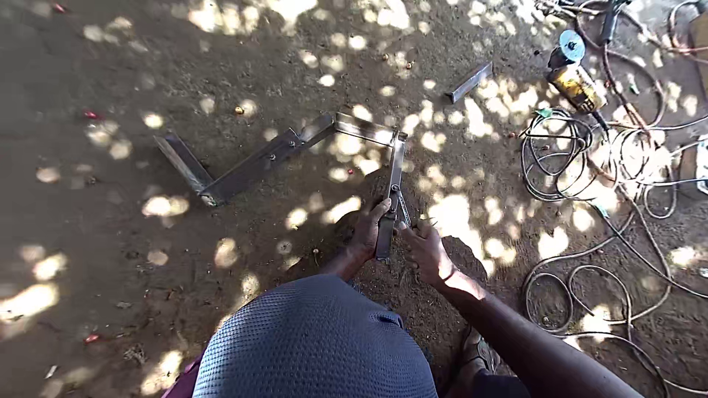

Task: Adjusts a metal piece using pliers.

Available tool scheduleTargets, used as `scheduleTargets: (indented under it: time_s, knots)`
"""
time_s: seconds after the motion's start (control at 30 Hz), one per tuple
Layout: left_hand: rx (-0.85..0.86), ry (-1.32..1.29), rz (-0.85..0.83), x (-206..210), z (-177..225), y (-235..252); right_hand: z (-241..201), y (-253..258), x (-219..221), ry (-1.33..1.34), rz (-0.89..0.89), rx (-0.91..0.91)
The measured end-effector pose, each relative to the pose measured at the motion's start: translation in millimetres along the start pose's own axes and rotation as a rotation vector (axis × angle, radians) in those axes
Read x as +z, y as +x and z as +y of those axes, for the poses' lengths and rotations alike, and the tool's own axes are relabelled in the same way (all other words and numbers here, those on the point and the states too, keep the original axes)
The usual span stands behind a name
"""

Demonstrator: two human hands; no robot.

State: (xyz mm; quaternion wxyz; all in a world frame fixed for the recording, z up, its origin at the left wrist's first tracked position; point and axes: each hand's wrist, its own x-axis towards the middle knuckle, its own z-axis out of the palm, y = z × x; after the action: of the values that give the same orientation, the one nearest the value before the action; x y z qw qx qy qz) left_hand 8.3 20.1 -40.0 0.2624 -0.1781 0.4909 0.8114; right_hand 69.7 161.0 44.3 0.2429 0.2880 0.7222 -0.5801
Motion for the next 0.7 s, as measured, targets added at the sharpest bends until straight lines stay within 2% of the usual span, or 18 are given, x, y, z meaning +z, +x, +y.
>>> scheduleTargets:
  time_s: [0.1,0.2,0.33,0.43,0.57,0.7]
  knots:
    - [0.027,0.004,-0.012,0.6,-1.8,0.2,9.1,12.5,-8.1,-0.247,0.12,-0.153]
    - [0.006,0.029,0.016,0.5,-4.3,0.3,13.3,4.5,-2.5,-0.068,0.189,-0.129]
    - [-0.036,0.076,0.076,7.1,-5.5,3.3,11.2,-24.2,11.0,0.248,0.009,0.159]
    - [-0.05,0.079,0.096,9.7,-3.8,3.7,16.2,-27.3,23.8,0.495,-0.112,0.271]
    - [-0.072,0.045,0.096,9.6,4.5,0.3,29.3,-26.9,21.5,0.71,-0.233,0.23]
    - [-0.09,0.05,0.125,14.0,13.9,-2.8,34.6,-31.5,14.7,0.727,-0.302,0.165]
